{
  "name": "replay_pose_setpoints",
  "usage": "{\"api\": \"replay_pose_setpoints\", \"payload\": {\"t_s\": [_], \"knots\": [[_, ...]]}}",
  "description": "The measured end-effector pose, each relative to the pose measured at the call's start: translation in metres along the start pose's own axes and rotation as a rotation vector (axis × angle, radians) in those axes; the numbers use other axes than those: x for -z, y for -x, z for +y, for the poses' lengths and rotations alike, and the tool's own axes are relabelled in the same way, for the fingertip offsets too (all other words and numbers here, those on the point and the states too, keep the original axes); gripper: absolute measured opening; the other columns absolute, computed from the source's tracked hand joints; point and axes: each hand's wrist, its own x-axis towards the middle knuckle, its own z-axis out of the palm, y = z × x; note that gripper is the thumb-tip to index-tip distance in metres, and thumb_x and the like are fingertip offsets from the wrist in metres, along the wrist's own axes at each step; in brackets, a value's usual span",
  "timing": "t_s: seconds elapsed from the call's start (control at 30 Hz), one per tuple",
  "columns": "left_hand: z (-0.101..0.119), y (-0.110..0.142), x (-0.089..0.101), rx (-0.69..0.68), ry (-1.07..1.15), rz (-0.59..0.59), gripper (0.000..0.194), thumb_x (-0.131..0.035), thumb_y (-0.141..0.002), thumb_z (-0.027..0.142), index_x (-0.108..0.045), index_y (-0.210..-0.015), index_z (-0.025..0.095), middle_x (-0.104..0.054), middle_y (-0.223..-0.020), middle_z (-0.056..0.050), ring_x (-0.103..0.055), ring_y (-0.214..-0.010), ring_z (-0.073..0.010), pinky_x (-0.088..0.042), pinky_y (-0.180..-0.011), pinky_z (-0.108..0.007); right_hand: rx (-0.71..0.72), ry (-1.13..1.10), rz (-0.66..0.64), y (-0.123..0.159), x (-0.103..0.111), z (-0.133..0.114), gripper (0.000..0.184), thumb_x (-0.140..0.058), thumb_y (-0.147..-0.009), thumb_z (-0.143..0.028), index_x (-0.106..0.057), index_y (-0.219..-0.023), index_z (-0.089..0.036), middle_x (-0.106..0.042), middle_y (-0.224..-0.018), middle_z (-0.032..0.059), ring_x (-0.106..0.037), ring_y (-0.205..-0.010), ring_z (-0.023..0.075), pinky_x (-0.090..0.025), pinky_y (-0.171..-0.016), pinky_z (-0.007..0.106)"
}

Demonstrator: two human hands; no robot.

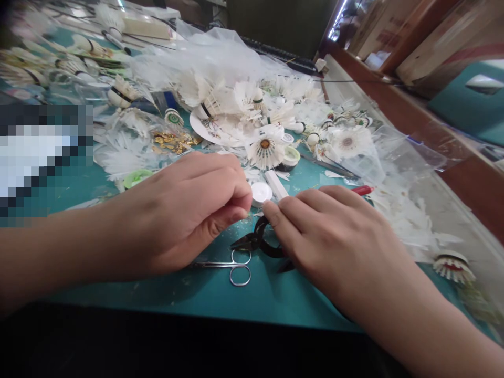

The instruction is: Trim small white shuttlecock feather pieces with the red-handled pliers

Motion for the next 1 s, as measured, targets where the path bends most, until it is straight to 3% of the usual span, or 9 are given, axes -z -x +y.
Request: {"api": "replay_pose_setpoints", "payload": {"t_s": [0.2,0.4,0.57,0.7,0.87,1.0], "knots": [[0.001,0.001,0.001,0.015,0.027,-0.004,0.021,-0.046,-0.105,0.022,-0.052,-0.086,0.023,-0.065,-0.091,-0.004,-0.057,-0.083,-0.0215,-0.04,-0.079,-0.038,0.012,0.007,0.001,-0.001,0.002,0.001,0.029,-0.047,-0.103,-0.01,-0.073,-0.117,-0.009,-0.079,-0.095,0.0134,-0.071,-0.08,0.0317,-0.047,-0.07,0.047],[0.004,0.001,0.006,0.075,0.116,-0.008,0.016,-0.045,-0.104,0.017,-0.049,-0.089,0.022,-0.065,-0.093,-0.004,-0.057,-0.08,-0.0189,-0.044,-0.073,-0.035,-0.021,-0.025,0.034,0.007,0.005,0.007,0.031,-0.044,-0.105,-0.014,-0.065,-0.128,-0.009,-0.078,-0.104,0.0149,-0.071,-0.09,0.0335,-0.048,-0.078,0.047],[0.009,0.001,0.01,0.321,0.255,0.007,0.017,-0.045,-0.107,0.027,-0.057,-0.096,0.022,-0.067,-0.083,0.001,-0.062,-0.074,-0.0162,-0.046,-0.067,-0.033,-0.096,0.005,0.144,0.012,0.01,0.015,0.034,-0.049,-0.104,-0.012,-0.059,-0.136,-0.018,-0.077,-0.107,0.0106,-0.068,-0.095,0.0319,-0.046,-0.079,0.043],[0.012,-0.001,0.011,0.518,0.543,-0.063,0.022,-0.046,-0.109,0.036,-0.06,-0.099,0.023,-0.071,-0.085,0.002,-0.067,-0.079,-0.0142,-0.053,-0.071,-0.029,-0.143,0.006,0.172,0.009,0.017,0.017,0.031,-0.056,-0.101,-0.009,-0.059,-0.13,-0.016,-0.077,-0.106,0.0116,-0.068,-0.094,0.0311,-0.049,-0.08,0.044],[0.013,-0.004,0.008,0.676,0.858,-0.029,0.026,-0.051,-0.109,0.039,-0.061,-0.094,0.019,-0.071,-0.082,0.001,-0.07,-0.078,-0.0111,-0.058,-0.075,-0.024,-0.15,0.048,0.239,0.008,0.018,0.018,0.034,-0.061,-0.098,-0.005,-0.058,-0.13,-0.016,-0.078,-0.105,0.0103,-0.071,-0.091,0.0297,-0.05,-0.077,0.043],[0.012,-0.004,0.004,0.773,0.984,-0.006,0.027,-0.055,-0.108,0.037,-0.062,-0.091,0.017,-0.073,-0.083,0.0,-0.074,-0.08,-0.0112,-0.061,-0.077,-0.024,-0.178,0.056,0.201,0.008,0.018,0.021,0.031,-0.059,-0.098,-0.007,-0.058,-0.128,-0.016,-0.079,-0.102,0.0111,-0.072,-0.087,0.0303,-0.052,-0.075,0.044]]}}
